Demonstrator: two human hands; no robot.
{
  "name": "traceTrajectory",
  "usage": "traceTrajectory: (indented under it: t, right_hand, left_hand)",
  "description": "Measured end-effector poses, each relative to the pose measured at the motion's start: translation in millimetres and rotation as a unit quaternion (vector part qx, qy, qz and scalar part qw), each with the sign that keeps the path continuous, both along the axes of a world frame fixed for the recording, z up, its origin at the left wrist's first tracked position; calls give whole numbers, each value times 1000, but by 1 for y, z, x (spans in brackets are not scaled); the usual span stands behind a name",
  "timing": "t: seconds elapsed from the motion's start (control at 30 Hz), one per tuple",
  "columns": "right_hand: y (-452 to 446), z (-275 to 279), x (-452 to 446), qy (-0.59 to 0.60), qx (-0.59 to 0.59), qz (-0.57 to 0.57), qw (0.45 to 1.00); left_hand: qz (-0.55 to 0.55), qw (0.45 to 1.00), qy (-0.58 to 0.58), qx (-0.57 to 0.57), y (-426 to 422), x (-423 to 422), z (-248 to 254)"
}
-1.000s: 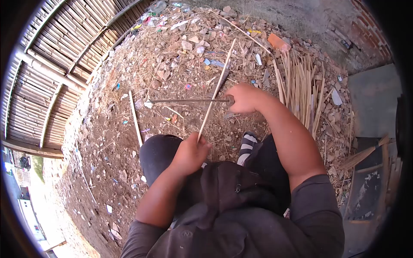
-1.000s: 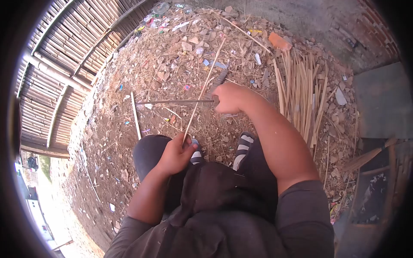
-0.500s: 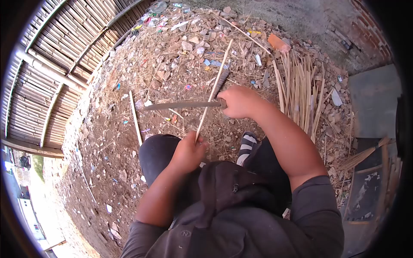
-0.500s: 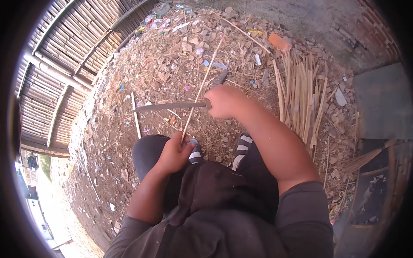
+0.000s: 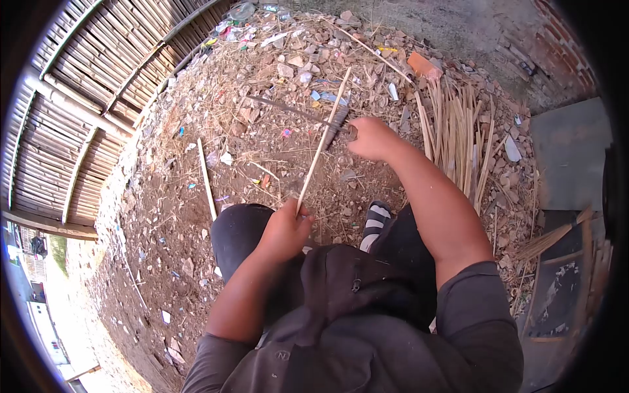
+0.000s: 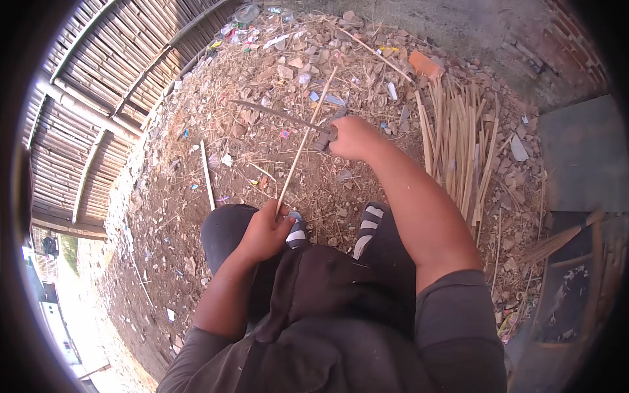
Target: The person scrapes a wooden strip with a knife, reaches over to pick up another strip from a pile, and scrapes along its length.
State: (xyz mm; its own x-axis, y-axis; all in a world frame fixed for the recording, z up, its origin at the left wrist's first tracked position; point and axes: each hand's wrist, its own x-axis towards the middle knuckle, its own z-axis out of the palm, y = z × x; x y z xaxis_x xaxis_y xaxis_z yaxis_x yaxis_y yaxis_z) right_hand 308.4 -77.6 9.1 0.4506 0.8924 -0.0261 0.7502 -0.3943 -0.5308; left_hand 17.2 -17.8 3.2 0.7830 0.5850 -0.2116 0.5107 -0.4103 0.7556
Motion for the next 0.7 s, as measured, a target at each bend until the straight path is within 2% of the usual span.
traceTrajectory:
  t: [0.07, 0.13, 0.17, 0.27, 0.3, 0.4, 0.43, 0.53, 0.63, 0.7]
  right_hand:
    - [-4, 5, -13, -37, -32, 58, 997]
    - [-16, 47, -42, -51, -104, 120, 986]
    - [-3, 10, -10, 1, -92, 108, 990]
    - [2, -5, 4, 65, -12, -39, 997]
    - [4, -10, 3, 35, 7, -10, 999]
    - [-4, 27, -32, -39, -82, 108, 990]
    - [-4, 20, -28, -74, -83, 133, 985]
    - [6, 0, -15, 22, -110, 137, 984]
    - [2, 13, -31, -34, -60, 92, 993]
    - [-7, 32, -41, -66, -91, 134, 985]
  left_hand:
    - [-2, 1000, -16, -7, 0, -2, -1]
    - [4, 999, -38, -25, -1, -2, -3]
    - [12, 999, -26, -33, -5, -5, -5]
    - [20, 999, -13, -34, 0, -2, 1]
    - [19, 999, -13, -34, 1, -2, 1]
    - [2, 1000, -18, -11, -1, -3, -4]
    - [-5, 1000, -22, 2, -2, -3, -5]
    - [15, 1000, 26, -2, -4, 4, 5]
    - [21, 1000, 2, 10, 2, 1, -4]
    - [7, 1000, -14, 16, -2, 0, -2]
